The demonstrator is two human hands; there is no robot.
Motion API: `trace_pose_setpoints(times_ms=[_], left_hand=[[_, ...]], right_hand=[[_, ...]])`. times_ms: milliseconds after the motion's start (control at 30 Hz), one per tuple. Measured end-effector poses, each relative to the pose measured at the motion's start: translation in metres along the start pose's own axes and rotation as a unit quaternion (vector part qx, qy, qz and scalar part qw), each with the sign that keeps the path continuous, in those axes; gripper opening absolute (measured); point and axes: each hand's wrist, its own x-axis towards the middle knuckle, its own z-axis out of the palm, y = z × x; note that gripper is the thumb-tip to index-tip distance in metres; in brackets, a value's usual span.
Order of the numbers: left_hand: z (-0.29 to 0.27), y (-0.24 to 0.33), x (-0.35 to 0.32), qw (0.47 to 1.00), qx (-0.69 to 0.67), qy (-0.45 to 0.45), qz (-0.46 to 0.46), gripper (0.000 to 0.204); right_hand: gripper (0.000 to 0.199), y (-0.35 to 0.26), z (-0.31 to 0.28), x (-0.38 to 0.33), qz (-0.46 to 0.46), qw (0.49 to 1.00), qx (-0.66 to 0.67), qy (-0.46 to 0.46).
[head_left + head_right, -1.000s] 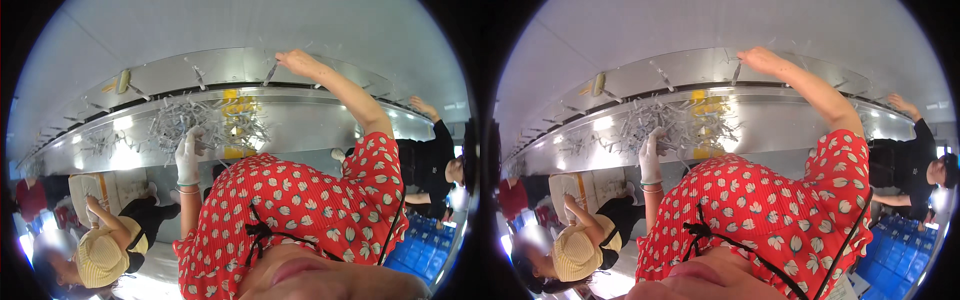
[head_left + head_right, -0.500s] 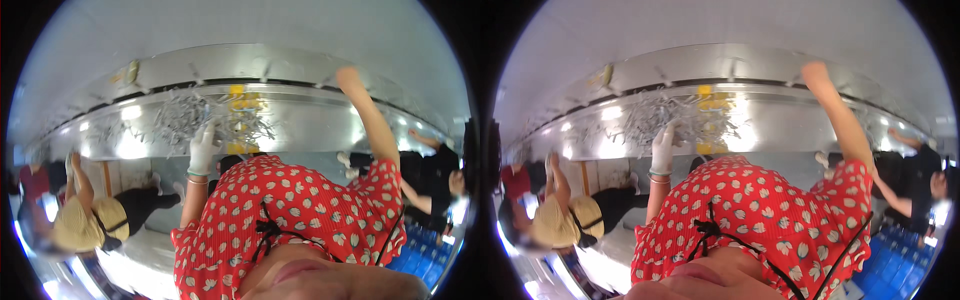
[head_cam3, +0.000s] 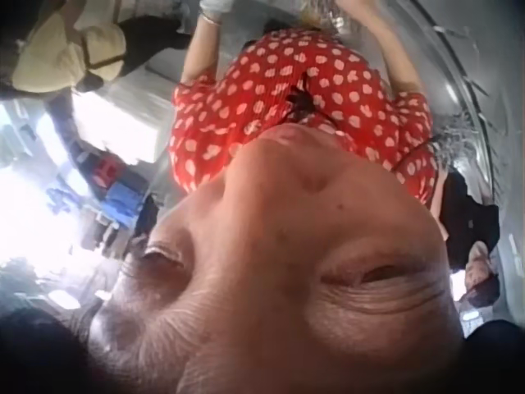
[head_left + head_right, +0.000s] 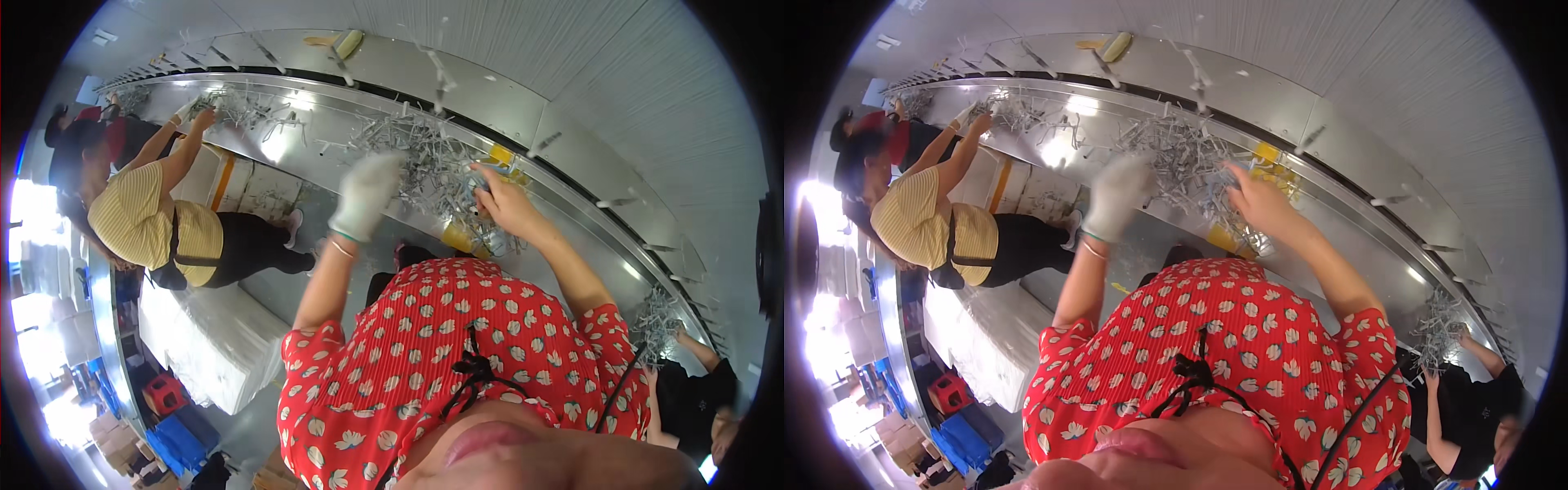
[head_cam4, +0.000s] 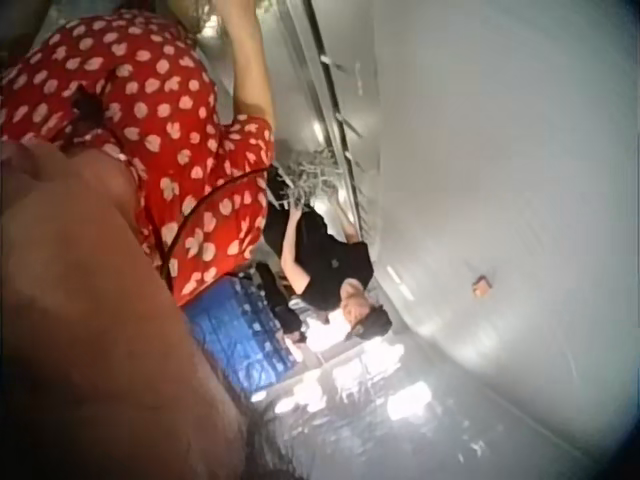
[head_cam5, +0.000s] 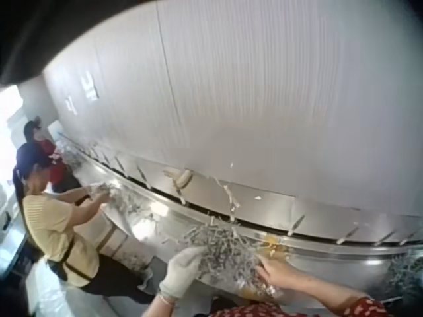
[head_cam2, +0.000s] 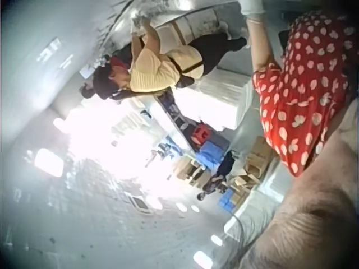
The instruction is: The person picks up plastic pieces from the metal workbench and mounts them onto pegs along the overhead conveyor line by hand.
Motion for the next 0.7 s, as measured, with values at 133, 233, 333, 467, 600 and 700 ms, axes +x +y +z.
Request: trace_pose_setpoints(times_ms=[133, 233, 333, 467, 600, 700], left_hand=[[-0.052, -0.124, 0.035, 0.976, 0.206, 0.035, -0.057, 0.037], [-0.058, -0.174, 0.051, 0.949, 0.276, -0.132, -0.074, 0.038], [-0.052, -0.187, 0.055, 0.868, 0.385, -0.273, -0.158, 0.04], [-0.049, -0.187, 0.053, 0.91, 0.259, -0.279, -0.165, 0.036], [-0.05, -0.199, 0.056, 0.94, 0.25, -0.218, -0.083, 0.032], [-0.046, -0.208, 0.056, 0.953, 0.239, -0.181, 0.05, 0.035]], right_hand=[[0.041, -0.015, -0.025, 0.006, -0.027, 1.0, -0.009, 0.0], [0.035, -0.034, -0.055, 0.042, -0.12, 0.991, -0.053, 0.041], [0.029, -0.043, -0.088, 0.1, -0.13, 0.989, 0.0, 0.069], [0.024, -0.019, -0.111, 0.166, -0.095, 0.969, -0.185, 0.133], [0.023, 0.028, -0.121, 0.172, -0.063, 0.965, -0.224, 0.123], [0.021, 0.05, -0.131, 0.149, -0.041, 0.964, -0.235, 0.115]])
